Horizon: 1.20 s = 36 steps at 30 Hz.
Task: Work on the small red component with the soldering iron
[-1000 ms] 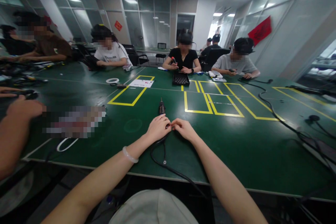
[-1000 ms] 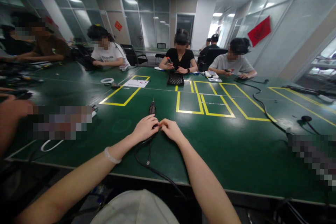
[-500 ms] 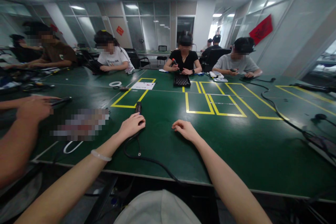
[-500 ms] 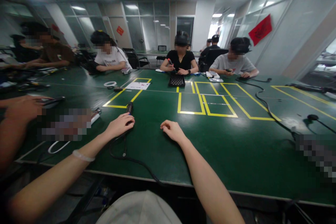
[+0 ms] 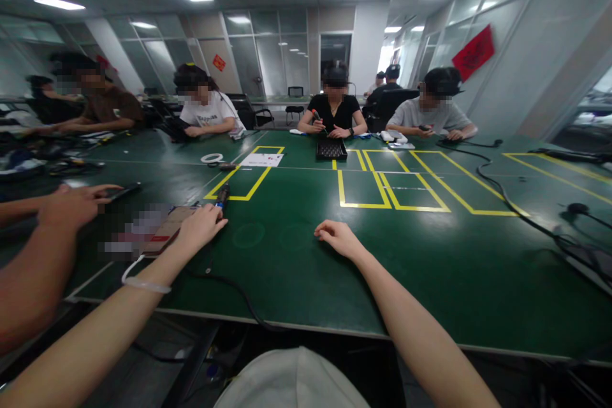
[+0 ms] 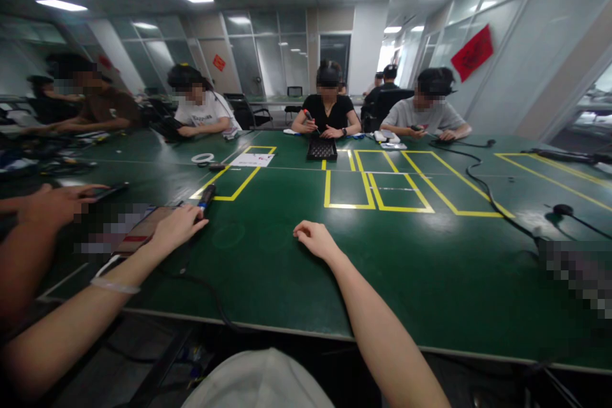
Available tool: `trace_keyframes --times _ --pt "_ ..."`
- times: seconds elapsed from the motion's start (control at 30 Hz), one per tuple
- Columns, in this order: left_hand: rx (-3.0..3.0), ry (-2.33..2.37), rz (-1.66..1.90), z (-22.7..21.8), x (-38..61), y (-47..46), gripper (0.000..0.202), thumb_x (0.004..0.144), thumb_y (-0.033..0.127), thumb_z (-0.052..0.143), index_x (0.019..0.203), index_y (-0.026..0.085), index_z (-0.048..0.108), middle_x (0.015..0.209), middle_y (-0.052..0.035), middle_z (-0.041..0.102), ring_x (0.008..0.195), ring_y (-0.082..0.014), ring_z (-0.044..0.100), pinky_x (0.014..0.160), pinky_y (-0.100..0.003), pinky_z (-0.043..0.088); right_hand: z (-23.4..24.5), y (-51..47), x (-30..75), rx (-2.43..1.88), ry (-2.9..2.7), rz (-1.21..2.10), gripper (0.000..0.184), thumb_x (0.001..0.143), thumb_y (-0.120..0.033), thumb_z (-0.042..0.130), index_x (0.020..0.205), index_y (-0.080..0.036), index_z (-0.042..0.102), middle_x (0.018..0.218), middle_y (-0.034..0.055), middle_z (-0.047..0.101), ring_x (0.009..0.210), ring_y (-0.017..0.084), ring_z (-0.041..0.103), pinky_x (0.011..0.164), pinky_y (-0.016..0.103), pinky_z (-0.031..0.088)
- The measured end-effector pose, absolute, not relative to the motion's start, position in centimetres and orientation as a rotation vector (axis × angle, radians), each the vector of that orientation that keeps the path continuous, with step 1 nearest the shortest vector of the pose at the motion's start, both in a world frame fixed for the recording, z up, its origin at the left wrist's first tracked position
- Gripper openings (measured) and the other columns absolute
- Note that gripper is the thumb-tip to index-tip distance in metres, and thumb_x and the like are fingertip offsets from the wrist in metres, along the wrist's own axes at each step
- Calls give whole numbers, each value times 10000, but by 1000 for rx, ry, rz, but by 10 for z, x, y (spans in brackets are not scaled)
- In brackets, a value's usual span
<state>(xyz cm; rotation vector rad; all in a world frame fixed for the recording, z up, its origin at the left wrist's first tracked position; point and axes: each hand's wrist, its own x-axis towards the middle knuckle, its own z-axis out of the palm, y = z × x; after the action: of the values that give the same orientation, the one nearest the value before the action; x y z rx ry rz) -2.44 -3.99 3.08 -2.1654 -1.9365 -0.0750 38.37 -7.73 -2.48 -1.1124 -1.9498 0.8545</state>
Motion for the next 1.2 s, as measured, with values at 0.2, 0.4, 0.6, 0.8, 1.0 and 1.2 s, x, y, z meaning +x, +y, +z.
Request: trace_keyframes --times 0.2,0.4,0.6,0.8,1.0,1.2 --pt "-2082 -1942 -32 34 -3 -50 359 786 457 491 939 155 610 1067 -178 603 1008 -348 561 771 -425 485 -24 -78 384 -1106 -1952 855 193 849 -193 497 944 -179 664 896 34 723 776 148 674 753 272 511" --pt "-2008 -2183 -171 45 0 -38 320 810 413 450 890 162 632 945 -165 674 871 -354 636 737 -467 490 -21 -80 384 -1083 -1935 869 185 847 -193 500 928 -181 666 889 38 719 767 152 674 753 284 511" --pt "-2781 -2264 -1103 41 65 -42 402 844 461 448 1052 153 601 926 -82 692 823 -202 671 721 -328 526 -26 -75 382 -1037 -1811 1052 163 839 -212 519 929 -154 641 846 44 708 693 124 657 703 261 506" --pt "-3189 -2120 -1451 29 156 -54 417 773 441 606 1063 142 597 985 -93 689 850 -181 647 663 -283 489 -29 -71 379 -964 -1651 1284 192 847 -306 535 925 -145 605 704 16 668 582 93 611 529 188 444" --pt "-3201 -1749 -1499 8 187 -64 297 801 343 604 1033 157 613 993 -87 673 883 -181 628 772 -312 493 -27 -71 373 -946 -1456 1473 347 818 -488 588 889 -151 548 645 7 652 527 97 602 481 190 455" --pt "-3126 -1397 -1234 8 190 -82 209 861 303 527 1002 220 657 1004 -54 623 941 -181 586 773 -283 481 -31 -71 370 -943 -1439 1469 374 758 -492 667 853 -151 545 665 7 651 529 97 600 464 192 463"
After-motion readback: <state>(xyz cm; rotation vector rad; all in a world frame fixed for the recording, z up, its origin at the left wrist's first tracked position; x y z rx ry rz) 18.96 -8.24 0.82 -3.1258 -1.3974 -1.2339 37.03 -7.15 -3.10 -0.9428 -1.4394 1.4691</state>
